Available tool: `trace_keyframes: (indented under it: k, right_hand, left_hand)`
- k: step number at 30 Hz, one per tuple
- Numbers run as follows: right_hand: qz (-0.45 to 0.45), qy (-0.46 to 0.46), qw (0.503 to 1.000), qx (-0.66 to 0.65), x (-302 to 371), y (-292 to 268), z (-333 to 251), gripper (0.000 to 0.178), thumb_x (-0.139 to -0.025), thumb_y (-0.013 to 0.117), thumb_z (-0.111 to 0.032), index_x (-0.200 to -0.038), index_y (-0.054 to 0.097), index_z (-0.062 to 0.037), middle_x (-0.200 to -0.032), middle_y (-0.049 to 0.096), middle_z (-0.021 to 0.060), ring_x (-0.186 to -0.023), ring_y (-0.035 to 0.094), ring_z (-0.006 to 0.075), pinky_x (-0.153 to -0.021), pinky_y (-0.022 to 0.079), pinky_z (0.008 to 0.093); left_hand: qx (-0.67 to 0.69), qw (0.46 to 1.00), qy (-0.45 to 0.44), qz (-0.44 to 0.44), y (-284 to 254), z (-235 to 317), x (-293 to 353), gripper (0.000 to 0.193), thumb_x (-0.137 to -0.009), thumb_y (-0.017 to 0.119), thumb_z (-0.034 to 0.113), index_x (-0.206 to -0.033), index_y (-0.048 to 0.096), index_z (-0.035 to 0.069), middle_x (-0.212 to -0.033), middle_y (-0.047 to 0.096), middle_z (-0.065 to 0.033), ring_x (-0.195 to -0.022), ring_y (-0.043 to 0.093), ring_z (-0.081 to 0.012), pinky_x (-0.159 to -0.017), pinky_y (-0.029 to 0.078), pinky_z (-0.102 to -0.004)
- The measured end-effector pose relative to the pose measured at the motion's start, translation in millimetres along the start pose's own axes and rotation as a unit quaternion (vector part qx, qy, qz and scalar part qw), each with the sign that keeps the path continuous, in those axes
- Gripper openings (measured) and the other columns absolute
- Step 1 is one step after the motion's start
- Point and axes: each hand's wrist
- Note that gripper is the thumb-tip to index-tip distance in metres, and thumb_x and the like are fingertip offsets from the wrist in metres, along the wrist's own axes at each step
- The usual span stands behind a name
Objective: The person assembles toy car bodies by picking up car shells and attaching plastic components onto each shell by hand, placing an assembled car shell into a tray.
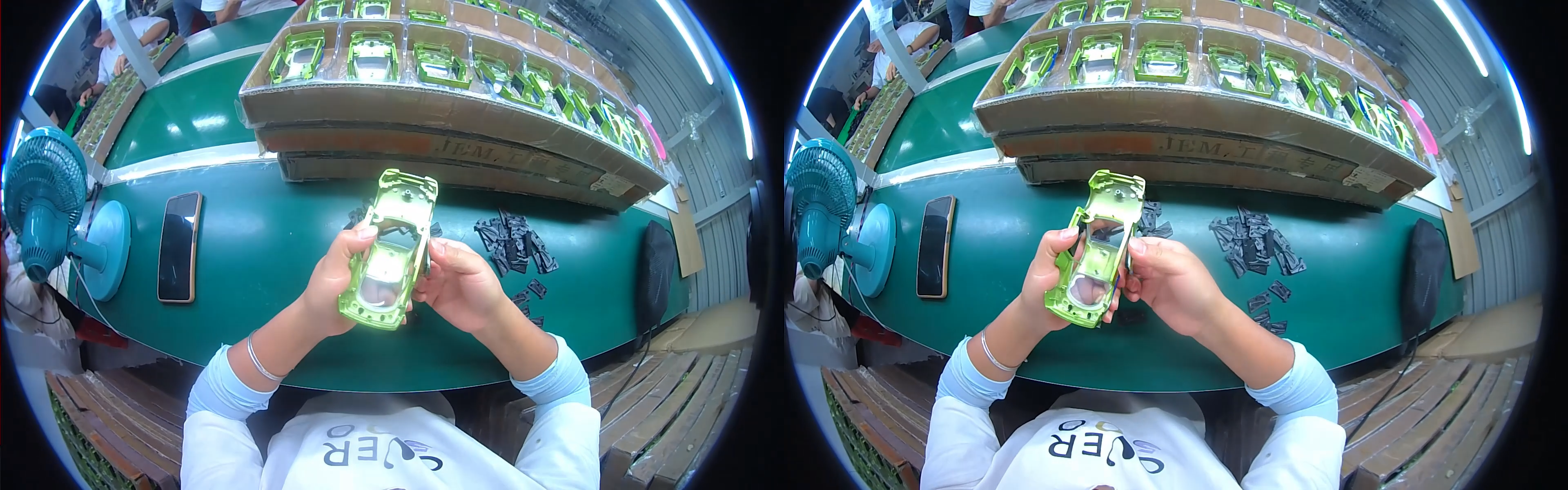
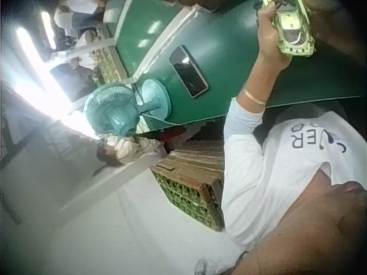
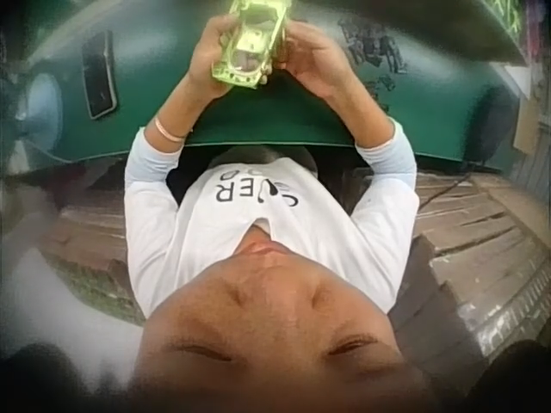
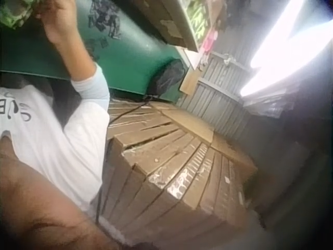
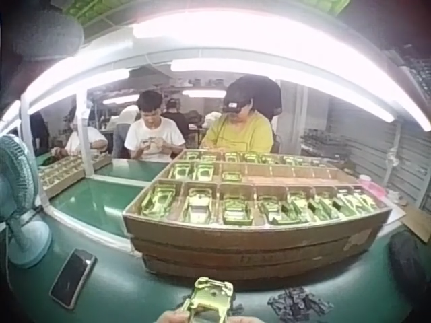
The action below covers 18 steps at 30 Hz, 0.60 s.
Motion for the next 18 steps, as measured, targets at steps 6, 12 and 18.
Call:
trace_keyframes:
  k: [6, 12, 18]
  right_hand:
    - [-0.041, 0.022, 0.997, -0.061, 4.9, -0.5, 4.6, 0.02, -0.086, 0.05, -0.022, -0.082, 0.052, -0.0027, -0.062, 0.046, -0.0008, -0.044, 0.039, 0.0055, -0.04, 0.032, 0.0191]
    - [-0.029, 0.017, 0.999, -0.034, 11.3, 4.3, -1.9, 0.019, -0.087, 0.049, -0.023, -0.078, 0.047, -0.0055, -0.052, 0.037, -0.0033, -0.038, 0.037, 0.0053, -0.034, 0.03, 0.02]
    - [-0.01, 0.013, 1.0, 0.011, 9.8, 6.3, -0.2, 0.02, -0.086, 0.049, -0.023, -0.079, 0.046, -0.005, -0.049, 0.036, -0.0028, -0.038, 0.04, 0.0085, -0.036, 0.035, 0.0224]
  left_hand:
    - [-0.009, 1.0, 0.023, -0.004, -3.0, 0.8, 3.0, 0.05, -0.083, 0.035, 0.043, -0.113, 0.042, 0.004, -0.083, 0.058, -0.0166, -0.06, 0.06, -0.0267, -0.047, 0.052, -0.0364]
    - [0.018, 0.995, -0.008, -0.096, -9.1, 2.2, 0.4, 0.042, -0.085, 0.035, 0.034, -0.117, 0.038, 0.007, -0.094, 0.057, -0.0119, -0.07, 0.06, -0.0225, -0.058, 0.053, -0.0354]
    - [-0.035, 0.998, 0.0, 0.045, 7.4, 4.5, 4.4, 0.048, -0.082, 0.035, 0.042, -0.107, 0.049, 0.003, -0.082, 0.059, -0.0144, -0.061, 0.061, -0.0273, -0.05, 0.052, -0.0382]
Point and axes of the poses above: each hand's wrist, its own x-axis away from the middle knuckle, its own y-axis out of the palm, z = x × y
